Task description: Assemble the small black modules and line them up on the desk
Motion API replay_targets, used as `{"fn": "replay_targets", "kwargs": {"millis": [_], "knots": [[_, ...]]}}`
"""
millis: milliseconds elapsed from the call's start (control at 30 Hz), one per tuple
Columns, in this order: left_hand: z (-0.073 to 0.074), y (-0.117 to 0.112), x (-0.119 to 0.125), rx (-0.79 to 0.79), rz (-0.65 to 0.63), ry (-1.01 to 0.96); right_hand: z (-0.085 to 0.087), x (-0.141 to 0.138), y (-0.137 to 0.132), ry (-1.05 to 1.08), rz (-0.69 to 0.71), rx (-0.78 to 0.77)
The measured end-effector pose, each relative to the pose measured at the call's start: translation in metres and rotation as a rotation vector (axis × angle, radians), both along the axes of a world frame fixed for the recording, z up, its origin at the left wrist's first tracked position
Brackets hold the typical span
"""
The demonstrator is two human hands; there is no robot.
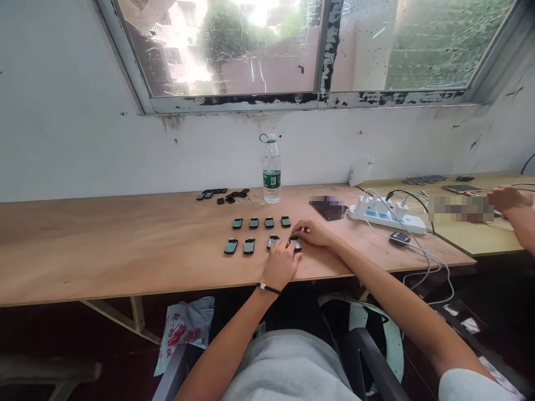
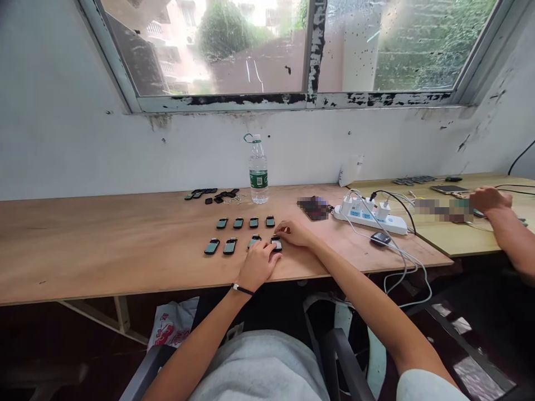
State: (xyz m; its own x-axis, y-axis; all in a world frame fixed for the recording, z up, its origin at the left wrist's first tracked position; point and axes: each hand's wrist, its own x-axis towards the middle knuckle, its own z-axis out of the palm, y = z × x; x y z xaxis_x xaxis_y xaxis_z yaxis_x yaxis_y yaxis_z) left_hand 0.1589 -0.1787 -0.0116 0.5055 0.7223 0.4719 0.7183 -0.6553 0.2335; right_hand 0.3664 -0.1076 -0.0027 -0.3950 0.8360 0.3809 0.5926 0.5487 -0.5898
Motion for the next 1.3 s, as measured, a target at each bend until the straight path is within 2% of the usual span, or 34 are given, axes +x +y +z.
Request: {"fn": "replay_targets", "kwargs": {"millis": [67, 167, 233, 267, 333, 400, 467, 533, 600, 667, 733, 833, 967, 1167, 1233, 1300], "knots": [[0.004, -0.001, -0.002, 0.018, 0.012, -0.012, 0.000, 0.001, 0.002, 0.050, -0.007, 0.031], [0.008, -0.013, -0.004, 0.071, 0.013, -0.099, 0.001, 0.011, 0.004, 0.146, -0.114, 0.123], [0.001, -0.033, -0.001, 0.070, -0.085, -0.176, 0.004, 0.021, 0.005, 0.191, -0.205, 0.175], [-0.008, -0.045, 0.003, 0.033, -0.187, -0.192, 0.005, 0.026, 0.004, 0.202, -0.245, 0.194], [-0.035, -0.069, 0.015, -0.124, -0.455, -0.150, 0.008, 0.034, 0.002, 0.201, -0.300, 0.216], [-0.073, -0.087, 0.031, -0.407, -0.729, 0.008, 0.011, 0.037, -0.001, 0.194, -0.320, 0.213], [-0.110, -0.090, 0.046, -0.796, -0.967, 0.255, 0.011, 0.036, -0.003, 0.177, -0.306, 0.187], [-0.138, -0.079, 0.055, -1.118, -1.003, 0.317, 0.009, 0.033, -0.004, 0.140, -0.273, 0.157], [-0.153, -0.060, 0.055, -1.330, -0.902, 0.183, 0.007, 0.030, -0.004, 0.101, -0.241, 0.138], [-0.156, -0.041, 0.047, -1.451, -0.785, -0.001, 0.005, 0.029, -0.004, 0.084, -0.226, 0.137], [-0.153, -0.029, 0.036, -1.543, -0.705, -0.166, 0.005, 0.029, -0.005, 0.095, -0.231, 0.150], [-0.147, -0.024, 0.024, -1.639, -0.673, -0.287, 0.007, 0.031, -0.006, 0.126, -0.259, 0.165], [-0.143, -0.026, 0.020, -1.668, -0.664, -0.280, 0.008, 0.031, -0.007, 0.109, -0.255, 0.156], [-0.148, -0.024, 0.023, -1.645, -0.681, -0.264, 0.009, 0.030, -0.009, 0.090, -0.241, 0.134], [-0.145, -0.025, 0.028, -1.574, -0.658, -0.174, 0.008, 0.030, -0.008, 0.086, -0.233, 0.134], [-0.132, -0.029, 0.035, -1.419, -0.716, -0.001, 0.007, 0.031, -0.007, 0.078, -0.229, 0.131]]}}
